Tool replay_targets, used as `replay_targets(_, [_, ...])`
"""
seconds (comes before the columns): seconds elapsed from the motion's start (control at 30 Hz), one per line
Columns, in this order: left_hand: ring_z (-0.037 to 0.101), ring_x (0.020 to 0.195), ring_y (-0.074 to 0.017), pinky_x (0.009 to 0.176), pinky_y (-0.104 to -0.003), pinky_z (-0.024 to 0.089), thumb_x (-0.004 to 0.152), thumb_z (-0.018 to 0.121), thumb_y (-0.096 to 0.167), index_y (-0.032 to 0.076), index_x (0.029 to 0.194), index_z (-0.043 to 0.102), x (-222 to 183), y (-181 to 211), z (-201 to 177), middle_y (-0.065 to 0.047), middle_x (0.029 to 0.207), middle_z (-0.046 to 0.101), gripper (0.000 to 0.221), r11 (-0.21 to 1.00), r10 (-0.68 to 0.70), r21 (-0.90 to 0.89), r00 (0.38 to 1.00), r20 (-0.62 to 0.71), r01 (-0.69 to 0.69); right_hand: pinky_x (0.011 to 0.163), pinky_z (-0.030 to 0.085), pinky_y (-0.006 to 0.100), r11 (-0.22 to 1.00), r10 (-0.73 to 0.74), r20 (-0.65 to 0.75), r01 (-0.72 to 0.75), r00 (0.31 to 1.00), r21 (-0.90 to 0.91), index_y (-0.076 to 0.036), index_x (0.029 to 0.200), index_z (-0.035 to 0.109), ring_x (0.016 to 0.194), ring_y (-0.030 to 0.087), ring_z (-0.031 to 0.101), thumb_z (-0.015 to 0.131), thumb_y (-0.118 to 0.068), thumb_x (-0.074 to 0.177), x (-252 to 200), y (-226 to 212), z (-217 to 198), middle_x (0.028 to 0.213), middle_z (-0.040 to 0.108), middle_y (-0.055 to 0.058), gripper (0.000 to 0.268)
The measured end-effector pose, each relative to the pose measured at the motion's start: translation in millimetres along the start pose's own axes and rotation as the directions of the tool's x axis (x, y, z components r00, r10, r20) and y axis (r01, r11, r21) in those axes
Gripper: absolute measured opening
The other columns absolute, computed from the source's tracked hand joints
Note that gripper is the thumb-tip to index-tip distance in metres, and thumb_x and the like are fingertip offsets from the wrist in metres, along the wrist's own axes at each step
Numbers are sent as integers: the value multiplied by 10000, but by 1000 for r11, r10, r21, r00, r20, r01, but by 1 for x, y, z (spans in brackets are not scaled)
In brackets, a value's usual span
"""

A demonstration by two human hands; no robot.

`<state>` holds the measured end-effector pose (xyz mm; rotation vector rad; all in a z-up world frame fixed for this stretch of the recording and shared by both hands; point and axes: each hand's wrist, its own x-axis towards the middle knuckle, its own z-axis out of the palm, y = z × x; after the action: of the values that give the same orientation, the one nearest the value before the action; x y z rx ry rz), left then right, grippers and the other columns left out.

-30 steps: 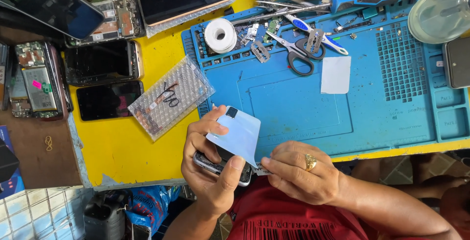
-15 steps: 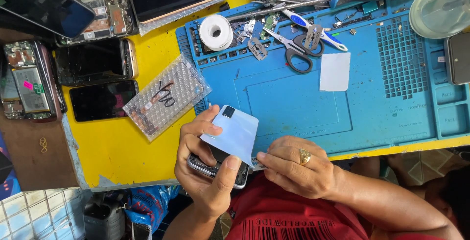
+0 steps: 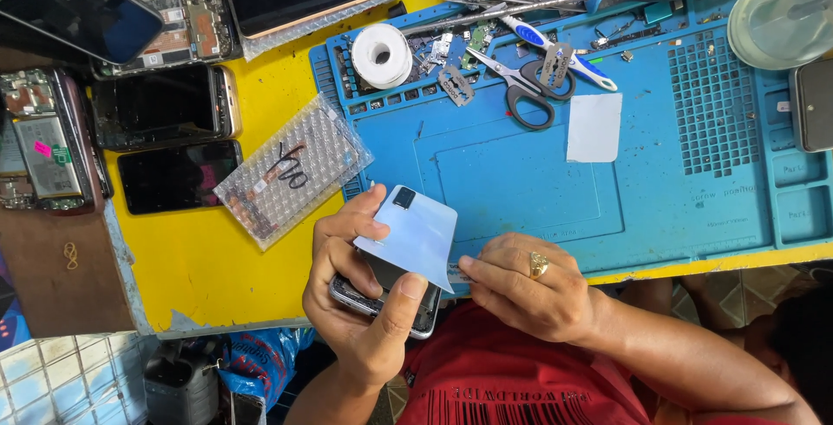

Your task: Removing the back cover of a smartphone using a thin pry tool to separate the adhesive bond.

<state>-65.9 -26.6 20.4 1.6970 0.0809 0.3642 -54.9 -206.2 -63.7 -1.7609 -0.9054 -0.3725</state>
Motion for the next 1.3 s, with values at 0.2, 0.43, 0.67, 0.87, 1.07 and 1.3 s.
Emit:
replay_targets(0.2, [593,1342,-400,1161,-538,466,873,697,254,154,747,377,1,0,-2,-65,1070,586,359,1000,9,13,1000,4,-9,690,609,410,1000,-21,10,21,1000,8,93,1184,609,743,285,656,682,23,968,2,5,0,889,619,139,239])
replay_targets(0.43, [592,1294,-384,1087,-479,553,893,647,253,49,683,511,15,15,-20,-172,1209,510,323,956,82,266,985,150,-120,730,638,415,999,16,13,-16,1000,-38,76,1169,631,763,280,678,695,8,960,1,8,1,910,650,141,229])
replay_targets(0.67, [422,829,-286,746,-471,391,930,629,393,217,788,728,25,33,-35,-46,929,539,247,413,426,707,808,407,-574,735,642,412,998,34,32,-32,999,-54,70,1167,633,764,264,670,703,6,956,2,10,2,912,653,150,232])
replay_targets(0.87, [661,688,-224,747,-391,496,963,587,298,101,767,689,28,35,-25,-59,775,695,296,527,408,502,722,558,-686,738,636,407,998,49,33,-48,998,-39,75,1155,632,764,267,666,690,6,959,5,10,-1,913,652,156,216])
replay_targets(1.07, [599,615,-223,595,-383,487,945,703,501,57,933,705,38,42,-25,-54,748,671,444,413,340,458,600,724,-787,729,629,400,997,70,35,-69,997,-20,83,1144,634,756,269,657,682,7,962,5,10,-4,893,634,152,203])
replay_targets(1.3, [545,628,-238,652,-391,503,1022,646,213,102,815,641,43,46,-22,-61,722,601,235,406,239,447,565,790,-797,749,639,408,995,69,62,-64,996,-75,63,1145,651,778,258,668,690,-4,965,4,10,-7,937,654,134,196])
